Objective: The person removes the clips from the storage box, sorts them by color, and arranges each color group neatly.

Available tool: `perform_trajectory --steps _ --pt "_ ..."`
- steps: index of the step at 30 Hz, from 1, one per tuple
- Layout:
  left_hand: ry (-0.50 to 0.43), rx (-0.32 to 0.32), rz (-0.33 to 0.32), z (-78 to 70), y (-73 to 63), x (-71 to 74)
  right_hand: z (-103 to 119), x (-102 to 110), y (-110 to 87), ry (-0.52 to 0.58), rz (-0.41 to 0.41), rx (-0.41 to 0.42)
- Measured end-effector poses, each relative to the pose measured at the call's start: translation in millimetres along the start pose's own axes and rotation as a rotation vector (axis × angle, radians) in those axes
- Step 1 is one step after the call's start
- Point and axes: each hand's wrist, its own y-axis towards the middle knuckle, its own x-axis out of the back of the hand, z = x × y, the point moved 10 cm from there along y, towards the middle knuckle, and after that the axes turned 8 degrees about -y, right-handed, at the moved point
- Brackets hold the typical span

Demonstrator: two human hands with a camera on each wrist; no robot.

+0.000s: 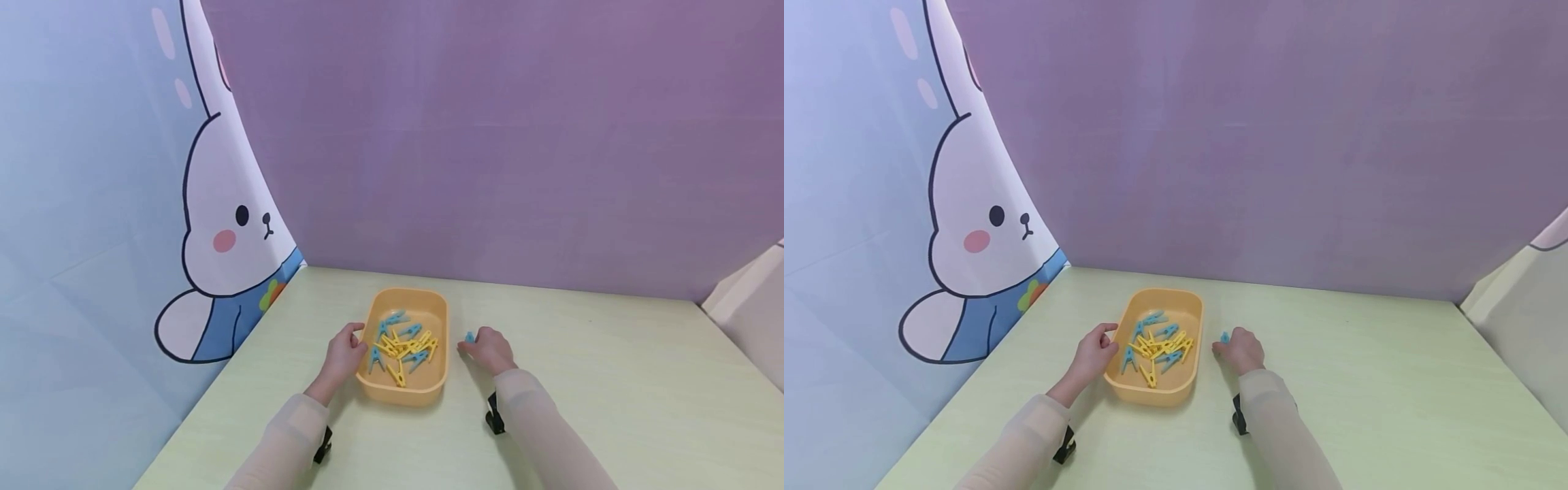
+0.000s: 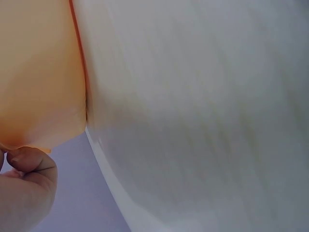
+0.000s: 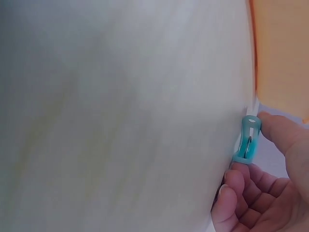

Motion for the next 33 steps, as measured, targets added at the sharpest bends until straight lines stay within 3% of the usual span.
perform_trajectory --steps 17,23,33 --pt "-0.007 0.022 0.0 1.0 -0.4 0.2 -2 1 -2.7 0.019 0.023 -0.02" --pt "-0.005 0.043 -0.001 1.2 -1.1 0.3 -3 15 -5.3 0.042 -0.007 0.02" --pt "-0.008 0.027 -0.002 0.3 -1.0 0.2 6 37 -1.6 0.062 -0.055 0.054"
